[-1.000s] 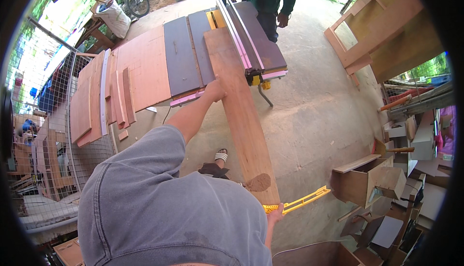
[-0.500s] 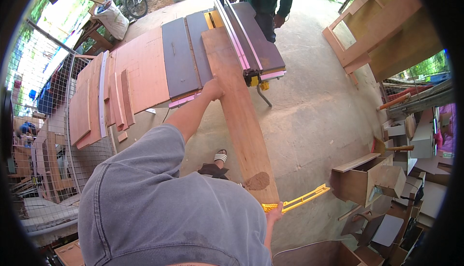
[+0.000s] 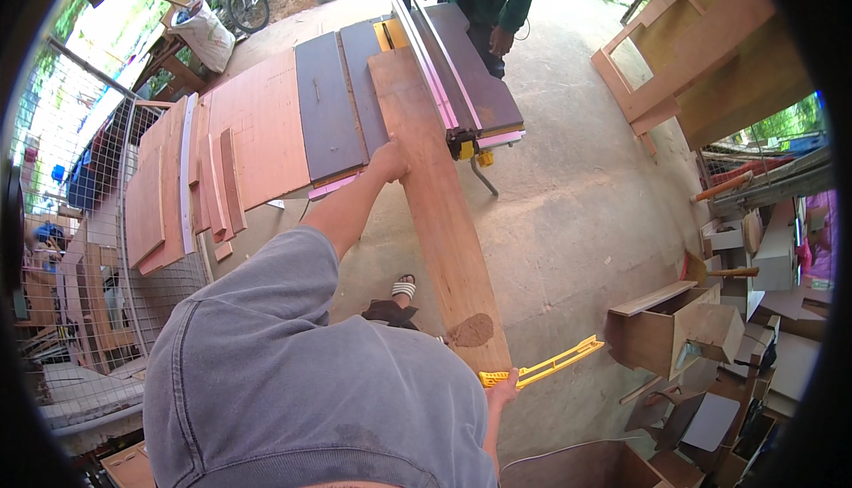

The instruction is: The person uses a table saw to cut several wooden planks. They guide each plank through the saw blade using a yellow push stick, then set the cut pieces aside. The process is repeated for multiple planks in a workshop setting.

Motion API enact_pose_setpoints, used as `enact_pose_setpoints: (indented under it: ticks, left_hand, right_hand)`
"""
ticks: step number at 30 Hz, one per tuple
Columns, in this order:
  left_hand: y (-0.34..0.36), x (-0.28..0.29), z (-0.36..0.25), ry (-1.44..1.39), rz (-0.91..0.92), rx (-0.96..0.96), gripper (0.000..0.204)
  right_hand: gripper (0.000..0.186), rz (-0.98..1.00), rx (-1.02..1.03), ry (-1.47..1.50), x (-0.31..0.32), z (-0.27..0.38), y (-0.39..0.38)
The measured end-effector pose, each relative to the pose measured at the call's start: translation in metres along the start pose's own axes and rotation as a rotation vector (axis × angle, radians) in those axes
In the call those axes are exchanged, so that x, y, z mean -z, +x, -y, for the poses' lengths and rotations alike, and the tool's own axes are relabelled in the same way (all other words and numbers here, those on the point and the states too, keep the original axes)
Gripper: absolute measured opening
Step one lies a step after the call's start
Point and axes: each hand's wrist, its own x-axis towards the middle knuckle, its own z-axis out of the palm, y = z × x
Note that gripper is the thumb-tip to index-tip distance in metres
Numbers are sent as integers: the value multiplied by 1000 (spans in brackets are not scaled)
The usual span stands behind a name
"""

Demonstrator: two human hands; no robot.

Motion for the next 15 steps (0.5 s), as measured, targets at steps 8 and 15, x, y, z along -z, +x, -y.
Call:
enact_pose_setpoints:
  ticks: [8,15]
  left_hand:
    - [23,-15,11,9,-59,12,101]
    - [29,-14,14,13,-72,11,102]
  right_hand:
    - [51,-7,-20,-15,-5,1,-3]
    - [51,-32,-14,-53,-17,9,-15]
